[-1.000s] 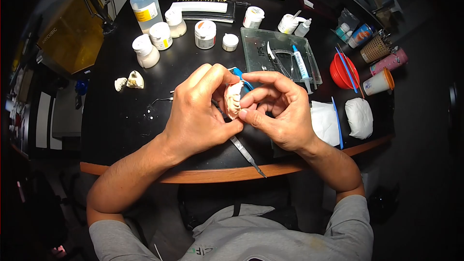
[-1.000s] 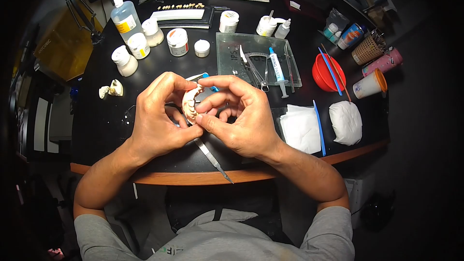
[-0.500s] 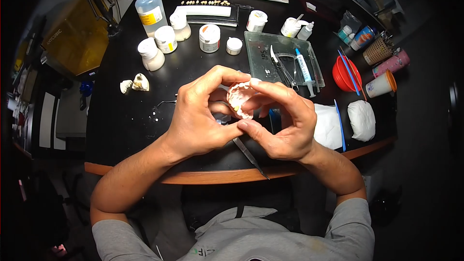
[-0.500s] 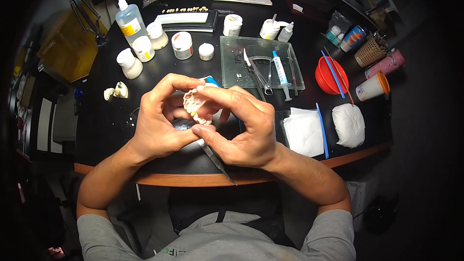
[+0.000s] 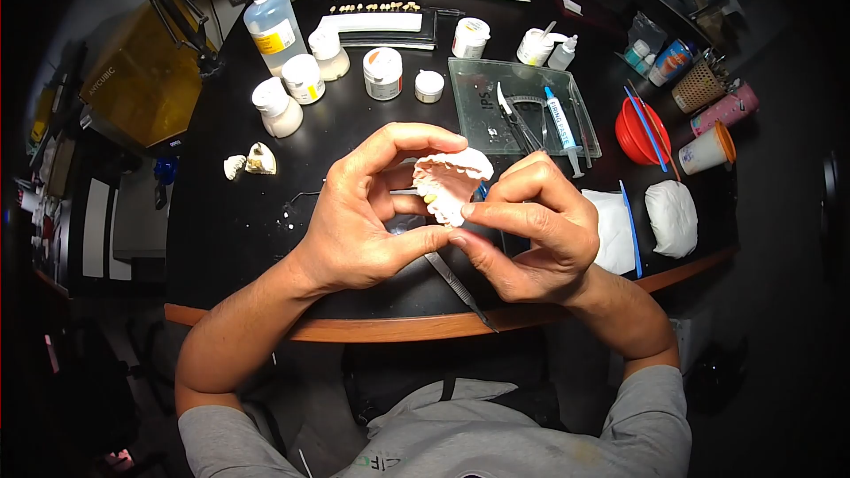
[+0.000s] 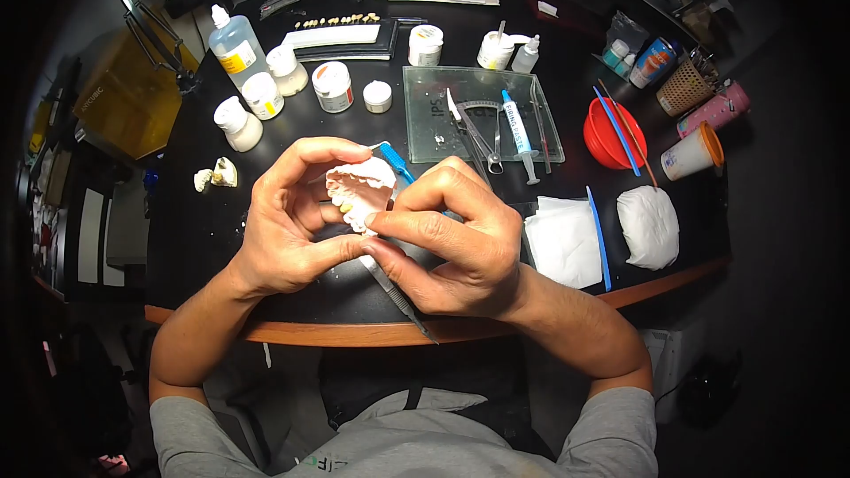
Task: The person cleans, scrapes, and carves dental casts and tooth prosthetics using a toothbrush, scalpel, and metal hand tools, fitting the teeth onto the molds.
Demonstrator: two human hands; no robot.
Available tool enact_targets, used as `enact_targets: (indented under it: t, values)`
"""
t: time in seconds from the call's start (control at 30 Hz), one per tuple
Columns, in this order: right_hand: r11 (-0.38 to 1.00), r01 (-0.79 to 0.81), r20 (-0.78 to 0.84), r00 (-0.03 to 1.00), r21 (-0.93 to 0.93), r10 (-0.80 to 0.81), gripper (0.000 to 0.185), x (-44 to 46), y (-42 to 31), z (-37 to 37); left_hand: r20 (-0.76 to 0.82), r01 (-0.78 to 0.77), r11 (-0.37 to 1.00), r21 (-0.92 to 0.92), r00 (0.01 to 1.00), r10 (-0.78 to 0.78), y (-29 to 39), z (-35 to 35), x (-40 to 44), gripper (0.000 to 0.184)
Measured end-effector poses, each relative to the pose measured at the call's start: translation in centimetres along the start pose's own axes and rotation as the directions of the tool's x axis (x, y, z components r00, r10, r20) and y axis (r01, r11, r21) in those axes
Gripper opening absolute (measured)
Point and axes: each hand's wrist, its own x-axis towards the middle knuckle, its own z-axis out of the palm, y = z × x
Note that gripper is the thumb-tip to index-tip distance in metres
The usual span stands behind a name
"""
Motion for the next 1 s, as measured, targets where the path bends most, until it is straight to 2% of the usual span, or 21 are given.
enact_targets:
  t: [0.2,0.3,0.57,0.63,0.8,1.0]
  values:
    - [1.0,0.027,0.041,0.999,0.0,-0.027,0.034,0.0,0.0,-0.2,0.021,-0.001,1.0,0.005,1.0,0.001,0.0,-0.2,-0.2,0.065]
    - [1.0,0.015,0.038,0.999,0.01,-0.015,0.033,0.2,-0.2,-0.3,0.058,0.017,1.0,-0.003,0.998,-0.016,0.1,-0.3,-0.1,0.07]
    - [0.994,-0.108,-0.073,0.991,0.019,0.109,0.041,-0.3,-0.4,-0.4,0.127,0.223,0.934,-0.28,0.973,-0.194,1.3,-0.2,0.1,0.079]
    - [0.997,-0.075,-0.048,0.996,0.008,0.076,0.043,-0.2,-0.4,-0.4,0.154,0.245,0.914,-0.324,0.967,-0.205,1.3,-0.4,0.1,0.078]
    - [1.0,-0.015,-0.014,1.0,0.016,0.016,0.044,0.2,-0.5,-0.3,0.218,0.267,0.917,-0.296,0.954,-0.207,0.8,-1.0,0.0,0.077]
    - [0.999,-0.042,0.017,0.999,0.02,0.042,0.043,0.2,-1.0,-0.3,0.235,0.275,0.929,-0.247,0.947,-0.218,0.7,-1.2,0.0,0.077]
